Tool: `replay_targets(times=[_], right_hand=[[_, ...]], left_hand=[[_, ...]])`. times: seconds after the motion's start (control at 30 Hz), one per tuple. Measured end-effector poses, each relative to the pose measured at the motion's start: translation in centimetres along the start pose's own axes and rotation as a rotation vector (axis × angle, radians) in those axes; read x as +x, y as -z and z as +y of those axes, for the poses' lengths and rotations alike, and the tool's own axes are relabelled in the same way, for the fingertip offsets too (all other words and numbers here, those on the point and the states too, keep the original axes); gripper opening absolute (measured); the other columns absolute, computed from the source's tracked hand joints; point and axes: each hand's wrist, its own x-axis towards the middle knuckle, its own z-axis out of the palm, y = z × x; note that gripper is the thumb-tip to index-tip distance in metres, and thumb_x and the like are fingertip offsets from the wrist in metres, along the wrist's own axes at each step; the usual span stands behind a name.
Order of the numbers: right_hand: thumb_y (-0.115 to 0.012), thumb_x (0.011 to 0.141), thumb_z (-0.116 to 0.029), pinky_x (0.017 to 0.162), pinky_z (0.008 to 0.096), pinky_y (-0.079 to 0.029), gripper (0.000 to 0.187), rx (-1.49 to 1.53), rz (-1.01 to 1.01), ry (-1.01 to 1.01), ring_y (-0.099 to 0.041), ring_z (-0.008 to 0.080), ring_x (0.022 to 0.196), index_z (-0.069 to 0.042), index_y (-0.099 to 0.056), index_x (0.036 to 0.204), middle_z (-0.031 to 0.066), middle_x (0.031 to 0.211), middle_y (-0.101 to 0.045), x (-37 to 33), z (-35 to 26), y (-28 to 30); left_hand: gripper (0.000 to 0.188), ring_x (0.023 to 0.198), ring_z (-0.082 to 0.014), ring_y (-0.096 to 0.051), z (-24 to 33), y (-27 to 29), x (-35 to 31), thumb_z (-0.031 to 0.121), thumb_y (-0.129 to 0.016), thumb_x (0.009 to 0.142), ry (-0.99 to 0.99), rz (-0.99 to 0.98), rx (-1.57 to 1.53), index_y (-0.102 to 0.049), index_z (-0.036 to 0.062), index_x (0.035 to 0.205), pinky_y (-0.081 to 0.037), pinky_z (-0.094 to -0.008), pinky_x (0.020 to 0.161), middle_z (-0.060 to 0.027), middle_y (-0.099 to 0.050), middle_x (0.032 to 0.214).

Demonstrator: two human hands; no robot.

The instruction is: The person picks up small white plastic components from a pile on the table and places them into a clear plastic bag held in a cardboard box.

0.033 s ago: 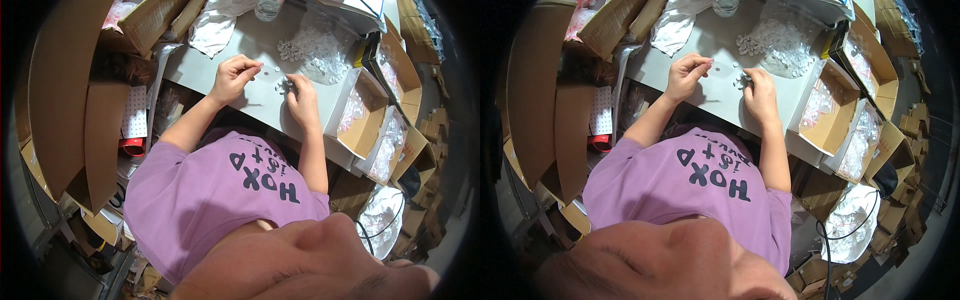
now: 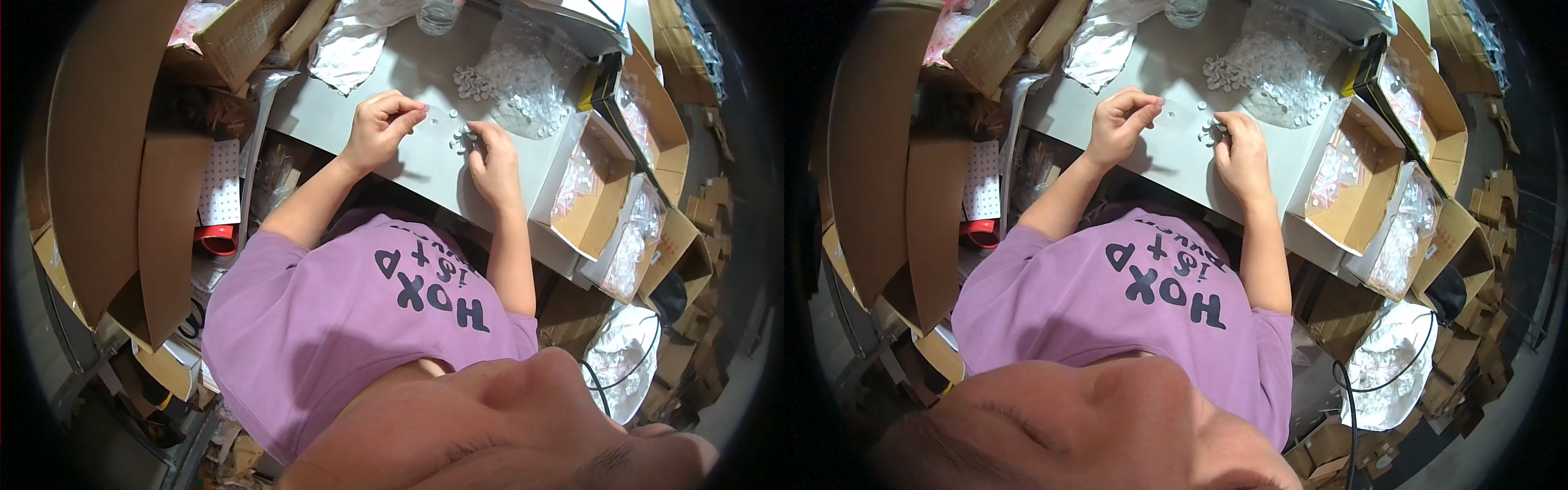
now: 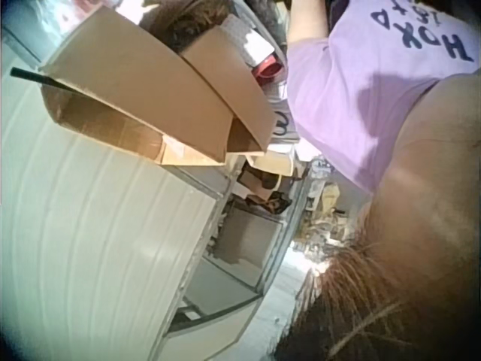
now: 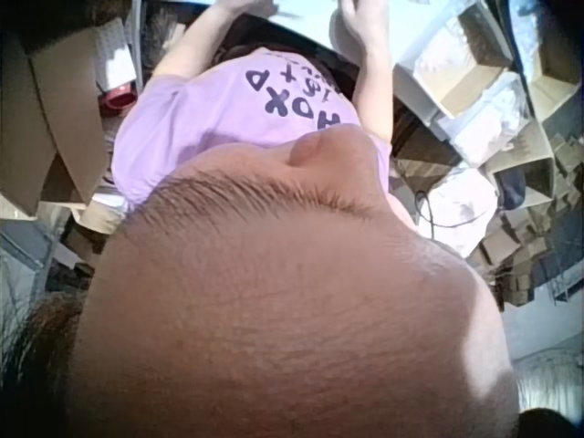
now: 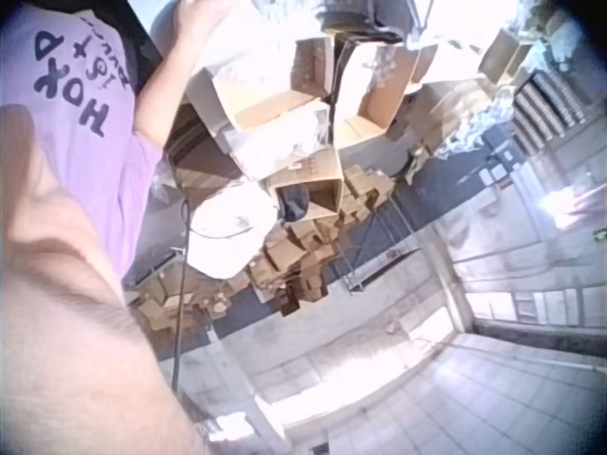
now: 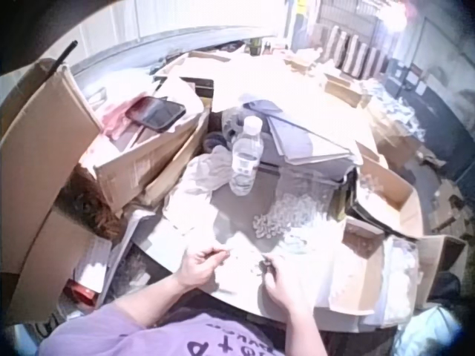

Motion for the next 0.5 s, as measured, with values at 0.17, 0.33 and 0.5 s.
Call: replay_targets(times=[0.17,0.33,0.5], right_hand=[[-0.060,0.073,0.000,0.092,0.0410,-0.044,0.035,-0.038,0.024,0.040,-0.056,0.0347,0.103,-0.003,-0.061,0.107,0.0159,0.107,-0.060,0.6,-0.7,-0.1],[-0.064,0.073,-0.003,0.089,0.0392,-0.046,0.030,-0.070,-0.057,0.085,-0.057,0.0318,0.101,-0.007,-0.066,0.103,0.0124,0.104,-0.061,1.7,-0.8,0.0],[-0.067,0.073,-0.005,0.082,0.0371,-0.049,0.018,-0.121,-0.116,0.161,-0.059,0.0289,0.091,-0.008,-0.071,0.090,0.0092,0.095,-0.063,1.9,-0.6,-0.1]], left_hand=[[0.013,0.059,-0.0073,-0.051,-0.6,1.1,-0.8,0.008,-0.068,0.087,0.081,-0.040,0.167,-0.067,-0.0045,0.089,-0.041,-0.0202,0.055,-0.0049,-0.059,0.077],[0.012,0.060,-0.0082,-0.051,-0.2,-0.1,-0.5,0.009,-0.068,0.087,-0.031,-0.090,0.028,-0.069,-0.0016,0.094,-0.041,-0.0205,0.055,-0.0006,-0.058,0.076],[0.014,0.068,-0.0099,-0.058,-0.2,-0.5,-0.8,0.005,-0.067,0.085,0.133,-0.177,-0.037,-0.071,-0.0017,0.096,-0.048,-0.0235,0.065,-0.0032,-0.064,0.081]])
